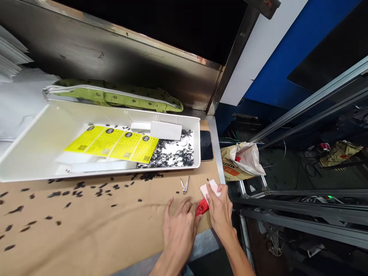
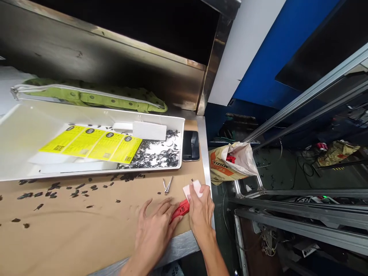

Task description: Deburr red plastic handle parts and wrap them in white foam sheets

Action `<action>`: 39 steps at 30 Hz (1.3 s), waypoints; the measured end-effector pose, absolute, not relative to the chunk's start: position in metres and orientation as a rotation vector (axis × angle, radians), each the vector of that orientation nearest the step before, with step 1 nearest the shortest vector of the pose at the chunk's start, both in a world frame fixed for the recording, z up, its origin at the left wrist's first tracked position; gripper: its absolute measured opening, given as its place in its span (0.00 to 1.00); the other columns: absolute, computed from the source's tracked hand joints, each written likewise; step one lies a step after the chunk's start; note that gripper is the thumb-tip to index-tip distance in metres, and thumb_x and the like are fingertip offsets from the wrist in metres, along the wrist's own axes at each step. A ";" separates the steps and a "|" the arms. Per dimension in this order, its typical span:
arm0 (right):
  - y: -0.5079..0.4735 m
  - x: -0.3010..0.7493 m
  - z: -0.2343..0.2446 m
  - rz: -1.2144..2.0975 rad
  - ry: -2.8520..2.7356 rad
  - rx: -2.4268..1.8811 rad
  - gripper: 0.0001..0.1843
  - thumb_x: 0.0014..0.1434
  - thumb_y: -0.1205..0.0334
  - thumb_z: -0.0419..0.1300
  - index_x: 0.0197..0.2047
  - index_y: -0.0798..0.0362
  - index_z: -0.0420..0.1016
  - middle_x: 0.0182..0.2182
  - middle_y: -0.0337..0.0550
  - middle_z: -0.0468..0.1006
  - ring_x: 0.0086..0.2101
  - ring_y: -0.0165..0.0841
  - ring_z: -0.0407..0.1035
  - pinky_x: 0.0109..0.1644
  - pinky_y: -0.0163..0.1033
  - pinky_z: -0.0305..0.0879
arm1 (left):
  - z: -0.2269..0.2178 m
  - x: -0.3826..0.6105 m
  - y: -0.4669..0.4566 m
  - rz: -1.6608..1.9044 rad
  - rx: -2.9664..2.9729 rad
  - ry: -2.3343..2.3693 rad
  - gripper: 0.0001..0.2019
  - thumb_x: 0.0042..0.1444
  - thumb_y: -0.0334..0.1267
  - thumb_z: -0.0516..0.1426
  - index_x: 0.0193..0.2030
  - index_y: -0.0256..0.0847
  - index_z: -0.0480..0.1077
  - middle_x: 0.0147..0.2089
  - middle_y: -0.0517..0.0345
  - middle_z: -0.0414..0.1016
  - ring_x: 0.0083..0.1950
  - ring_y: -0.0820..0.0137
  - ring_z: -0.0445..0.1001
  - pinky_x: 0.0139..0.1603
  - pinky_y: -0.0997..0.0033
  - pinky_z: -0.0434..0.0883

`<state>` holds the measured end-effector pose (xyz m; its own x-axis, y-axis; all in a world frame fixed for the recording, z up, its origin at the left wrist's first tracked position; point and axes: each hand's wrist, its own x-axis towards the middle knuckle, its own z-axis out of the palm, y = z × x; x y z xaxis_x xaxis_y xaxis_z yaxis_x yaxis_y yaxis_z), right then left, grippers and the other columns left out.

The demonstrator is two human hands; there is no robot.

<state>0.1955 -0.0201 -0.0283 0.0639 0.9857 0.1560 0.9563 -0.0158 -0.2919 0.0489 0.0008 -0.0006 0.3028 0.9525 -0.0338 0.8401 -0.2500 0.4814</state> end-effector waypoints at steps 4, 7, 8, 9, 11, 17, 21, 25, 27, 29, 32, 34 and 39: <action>-0.030 0.194 -0.025 0.242 -1.874 -2.037 0.24 0.70 0.61 0.47 0.66 0.42 0.67 0.40 0.45 0.63 0.36 0.37 0.72 0.34 0.40 0.73 | 0.000 0.049 0.000 0.373 2.163 1.606 0.12 0.65 0.32 0.52 0.46 0.40 0.78 0.48 0.48 0.83 0.59 0.53 0.76 0.65 0.40 0.57; -0.022 0.198 -0.018 0.314 -1.891 -2.102 0.24 0.69 0.62 0.46 0.65 0.44 0.70 0.41 0.47 0.63 0.38 0.40 0.73 0.38 0.44 0.74 | 0.001 0.048 0.001 0.345 2.187 1.599 0.12 0.65 0.32 0.52 0.47 0.40 0.77 0.48 0.47 0.83 0.59 0.53 0.76 0.64 0.39 0.59; -0.015 0.200 -0.013 0.340 -1.910 -2.127 0.24 0.69 0.62 0.46 0.63 0.45 0.71 0.43 0.48 0.64 0.40 0.42 0.74 0.40 0.46 0.75 | 0.001 0.048 0.001 0.342 2.196 1.597 0.12 0.65 0.33 0.52 0.47 0.40 0.77 0.48 0.47 0.83 0.59 0.53 0.76 0.65 0.39 0.59; -0.009 0.202 -0.008 0.366 -1.928 -2.145 0.24 0.69 0.62 0.46 0.63 0.45 0.72 0.44 0.49 0.64 0.41 0.42 0.74 0.41 0.47 0.75 | 0.001 0.048 0.001 0.343 2.202 1.595 0.12 0.65 0.33 0.52 0.46 0.39 0.77 0.48 0.46 0.83 0.59 0.52 0.76 0.65 0.38 0.59; -0.001 0.206 0.006 0.435 -1.924 -2.147 0.22 0.67 0.61 0.51 0.63 0.45 0.72 0.47 0.49 0.63 0.41 0.40 0.75 0.41 0.45 0.75 | 0.000 0.047 0.001 0.351 2.205 1.591 0.12 0.64 0.33 0.52 0.46 0.37 0.76 0.48 0.43 0.82 0.59 0.51 0.76 0.65 0.37 0.58; -0.009 0.204 0.033 0.772 -2.009 -1.886 0.23 0.57 0.66 0.61 0.55 0.42 0.77 0.55 0.44 0.66 0.47 0.36 0.74 0.51 0.40 0.73 | -0.002 0.050 -0.006 0.518 2.246 1.674 0.28 0.62 0.25 0.46 0.69 0.23 0.51 0.45 0.39 0.83 0.51 0.53 0.80 0.64 0.35 0.56; -0.002 0.202 0.030 0.732 -2.070 -1.983 0.21 0.59 0.66 0.59 0.54 0.44 0.78 0.54 0.45 0.68 0.46 0.37 0.75 0.51 0.42 0.72 | 0.005 0.052 -0.003 0.436 2.155 1.679 0.29 0.62 0.27 0.50 0.70 0.26 0.50 0.42 0.44 0.83 0.52 0.53 0.78 0.65 0.35 0.54; 0.004 0.210 0.022 0.707 -2.069 -1.929 0.20 0.57 0.65 0.61 0.53 0.40 0.79 0.52 0.43 0.69 0.45 0.36 0.75 0.49 0.41 0.72 | 0.012 0.050 0.006 0.298 2.126 1.666 0.18 0.59 0.26 0.55 0.56 0.30 0.71 0.48 0.38 0.81 0.56 0.49 0.76 0.65 0.33 0.55; 0.004 0.222 0.016 0.618 -1.964 -1.997 0.19 0.58 0.64 0.61 0.53 0.42 0.80 0.52 0.45 0.69 0.44 0.38 0.75 0.47 0.42 0.73 | 0.014 0.050 0.007 0.302 2.145 1.642 0.11 0.58 0.28 0.57 0.46 0.37 0.77 0.45 0.43 0.82 0.55 0.49 0.76 0.65 0.32 0.57; -0.001 0.233 0.010 0.525 -1.845 -2.062 0.19 0.62 0.63 0.57 0.56 0.45 0.78 0.53 0.48 0.67 0.45 0.38 0.75 0.47 0.43 0.74 | 0.014 0.051 0.004 0.321 2.156 1.634 0.10 0.58 0.29 0.58 0.44 0.40 0.78 0.45 0.47 0.82 0.55 0.51 0.77 0.65 0.34 0.60; -0.019 0.237 0.002 0.476 -1.745 -2.043 0.21 0.67 0.60 0.52 0.60 0.46 0.74 0.53 0.48 0.66 0.48 0.36 0.73 0.50 0.40 0.74 | 0.010 0.053 -0.005 0.338 2.200 1.613 0.11 0.61 0.27 0.55 0.46 0.40 0.77 0.44 0.51 0.82 0.46 0.59 0.81 0.66 0.42 0.64; -0.029 0.230 -0.001 0.496 -1.725 -1.986 0.21 0.68 0.59 0.51 0.61 0.43 0.73 0.54 0.47 0.66 0.47 0.34 0.74 0.48 0.37 0.74 | 0.003 0.055 -0.012 0.373 2.311 1.597 0.12 0.64 0.26 0.52 0.45 0.40 0.77 0.40 0.55 0.82 0.37 0.64 0.82 0.65 0.49 0.67; -0.025 0.219 0.002 0.463 -1.837 -1.973 0.20 0.67 0.61 0.51 0.58 0.44 0.76 0.55 0.49 0.67 0.48 0.39 0.75 0.48 0.43 0.76 | -0.015 0.056 -0.024 0.552 2.607 1.591 0.17 0.60 0.18 0.51 0.46 0.38 0.77 0.40 0.57 0.83 0.35 0.67 0.82 0.61 0.60 0.71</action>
<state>0.2187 -0.0250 0.0022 0.0794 0.9964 0.0313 0.8626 -0.0529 -0.5031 0.0556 -0.0240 -0.0151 0.4114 0.8676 0.2792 0.8539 -0.4740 0.2148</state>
